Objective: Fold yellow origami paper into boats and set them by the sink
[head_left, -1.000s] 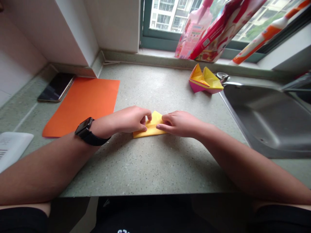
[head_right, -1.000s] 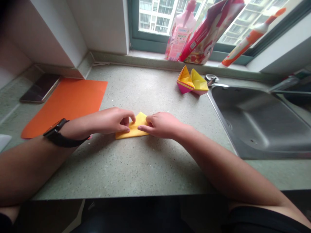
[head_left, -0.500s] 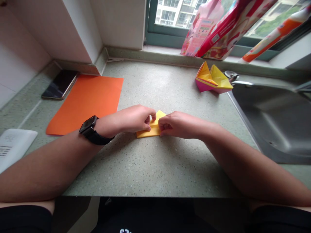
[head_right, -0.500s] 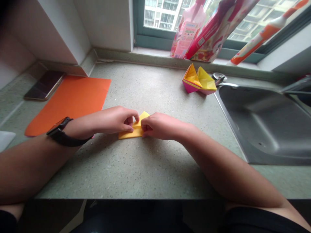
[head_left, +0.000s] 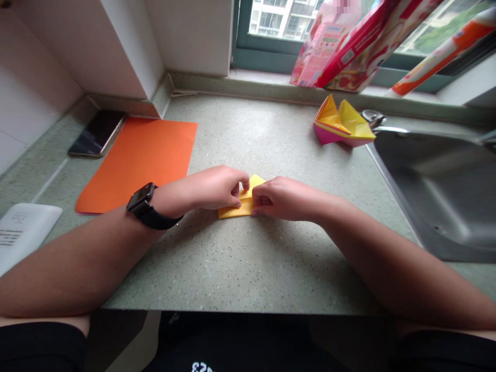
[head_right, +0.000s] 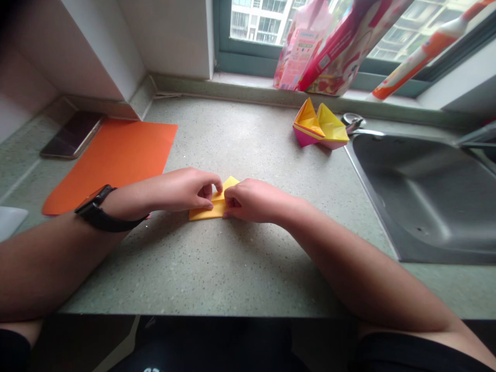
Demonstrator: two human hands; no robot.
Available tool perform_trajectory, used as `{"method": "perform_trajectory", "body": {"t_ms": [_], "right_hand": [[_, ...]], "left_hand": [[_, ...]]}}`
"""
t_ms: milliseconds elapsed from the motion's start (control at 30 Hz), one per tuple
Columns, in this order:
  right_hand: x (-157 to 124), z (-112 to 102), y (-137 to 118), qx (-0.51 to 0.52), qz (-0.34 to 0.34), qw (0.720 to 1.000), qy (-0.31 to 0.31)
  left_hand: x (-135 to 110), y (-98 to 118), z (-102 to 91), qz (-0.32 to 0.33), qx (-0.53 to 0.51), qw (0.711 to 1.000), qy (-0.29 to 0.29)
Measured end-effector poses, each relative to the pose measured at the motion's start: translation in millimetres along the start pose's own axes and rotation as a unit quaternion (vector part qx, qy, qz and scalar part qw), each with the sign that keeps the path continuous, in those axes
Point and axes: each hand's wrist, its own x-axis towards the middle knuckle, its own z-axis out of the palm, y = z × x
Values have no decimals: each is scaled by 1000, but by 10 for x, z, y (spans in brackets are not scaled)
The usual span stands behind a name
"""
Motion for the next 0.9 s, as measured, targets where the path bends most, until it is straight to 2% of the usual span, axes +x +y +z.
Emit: {"method": "perform_trajectory", "body": {"t_ms": [167,400,667,767,900], "right_hand": [[20,59,-4,-31,6,999,14],[59,122,-130,-83,51,995,35],[53,154,-296,-130,96,986,38],[60,143,-349,-125,82,988,45],[150,137,-360,-71,24,996,51]], "left_hand": [[-3,-5,-2,-7,-11,1000,-4],[1,-42,12,-5,-18,1000,-7],[-69,-36,-92,-19,14,999,-28],[-64,-39,-108,-17,18,999,-45],[-57,-15,-113,-20,12,998,-59]]}}
